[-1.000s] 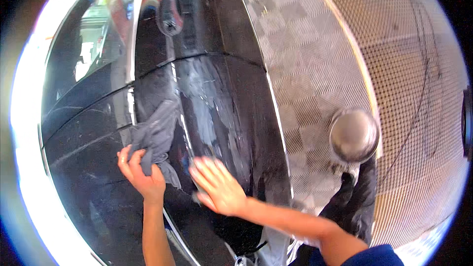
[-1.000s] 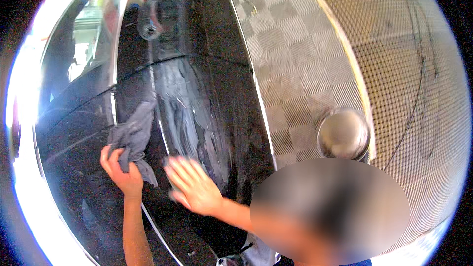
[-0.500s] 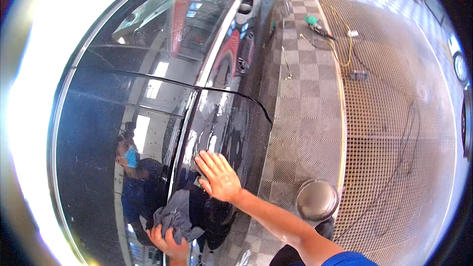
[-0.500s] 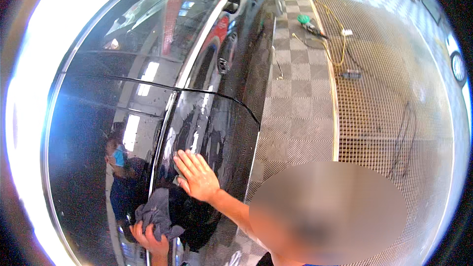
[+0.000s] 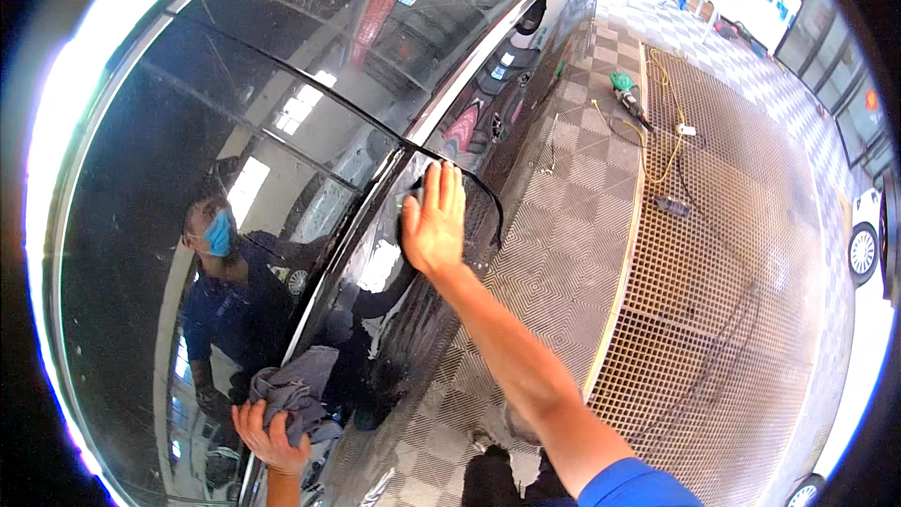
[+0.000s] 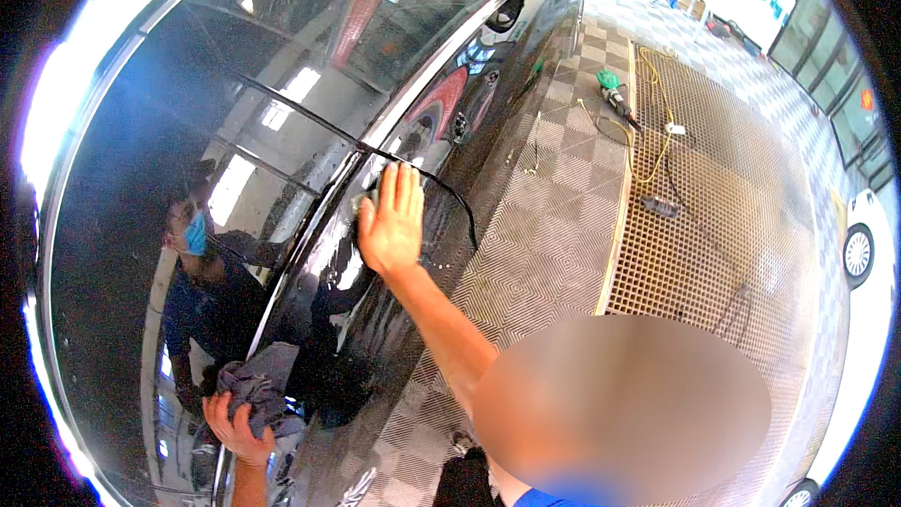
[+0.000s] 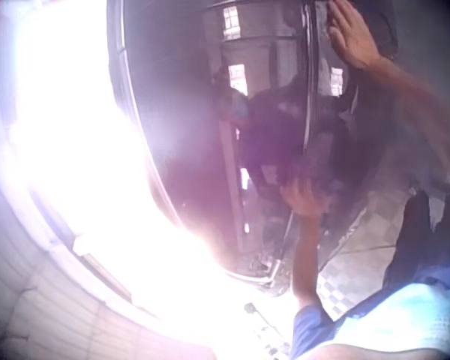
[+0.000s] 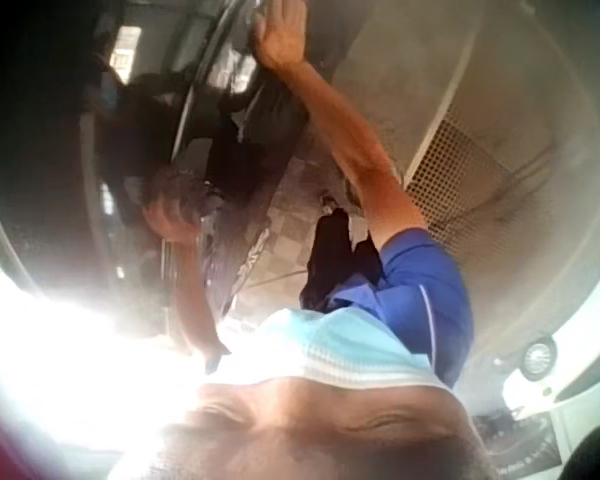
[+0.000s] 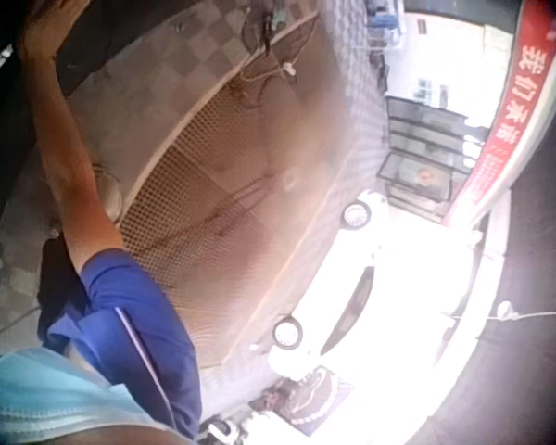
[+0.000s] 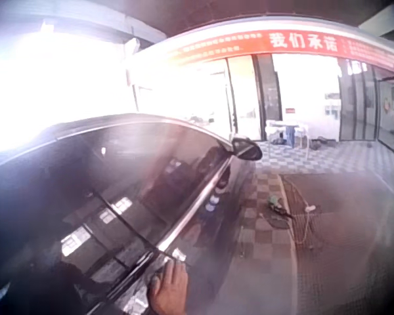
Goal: The person sands the exterior of a black car. They wet a sanding block in a bucket of water, rub the surface of the car door, and wipe the area with a cloth.
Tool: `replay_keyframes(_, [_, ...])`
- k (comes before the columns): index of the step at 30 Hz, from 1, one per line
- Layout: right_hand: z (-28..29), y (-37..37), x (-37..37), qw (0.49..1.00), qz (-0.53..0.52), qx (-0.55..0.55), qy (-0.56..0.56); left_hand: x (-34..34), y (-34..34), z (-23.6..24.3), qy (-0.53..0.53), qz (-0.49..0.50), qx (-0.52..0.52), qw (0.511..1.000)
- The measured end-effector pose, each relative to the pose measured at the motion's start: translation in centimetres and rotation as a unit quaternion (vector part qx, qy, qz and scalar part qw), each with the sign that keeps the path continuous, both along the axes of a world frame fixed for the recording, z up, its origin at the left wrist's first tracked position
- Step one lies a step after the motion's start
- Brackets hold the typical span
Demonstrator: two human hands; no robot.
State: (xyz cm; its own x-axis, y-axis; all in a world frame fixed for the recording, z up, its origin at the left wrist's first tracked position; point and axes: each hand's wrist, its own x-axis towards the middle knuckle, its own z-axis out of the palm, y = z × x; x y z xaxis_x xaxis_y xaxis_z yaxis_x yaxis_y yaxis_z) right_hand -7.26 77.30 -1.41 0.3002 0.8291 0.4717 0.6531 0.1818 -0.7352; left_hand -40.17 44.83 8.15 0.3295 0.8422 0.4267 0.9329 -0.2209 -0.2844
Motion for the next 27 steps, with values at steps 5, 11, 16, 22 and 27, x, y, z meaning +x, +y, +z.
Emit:
replay_keyframes(5, [-1.1,-3.7,-0.2,0.985,0.162,0.043,-0.045,-1.3,-0.7,0.7,0.028,0.011,0.015,0.999])
replay_keyframes(11, [0.9,-1.3,-0.2,0.993,0.11,0.033,-0.04,-0.7,-0.1,0.3,0.004,0.0,0.01,1.0])
replay_keyframes(16, [-1.5,-6.1,-1.6,0.991,0.131,0.009,-0.03,-0.7,0.2,0.0,0.013,-0.009,0.014,1.0])
replay_keyframes(22, [3.1,-4.0,-3.4,0.986,0.151,0.046,-0.051,-1.8,-0.1,0.7,0.016,-0.027,0.028,0.999])
replay_keyframes(27, [0.7,-11.2,-7.0,0.99,0.136,0.026,-0.034,-0.9,0.9,0.0,0.008,-0.031,0.02,0.999])
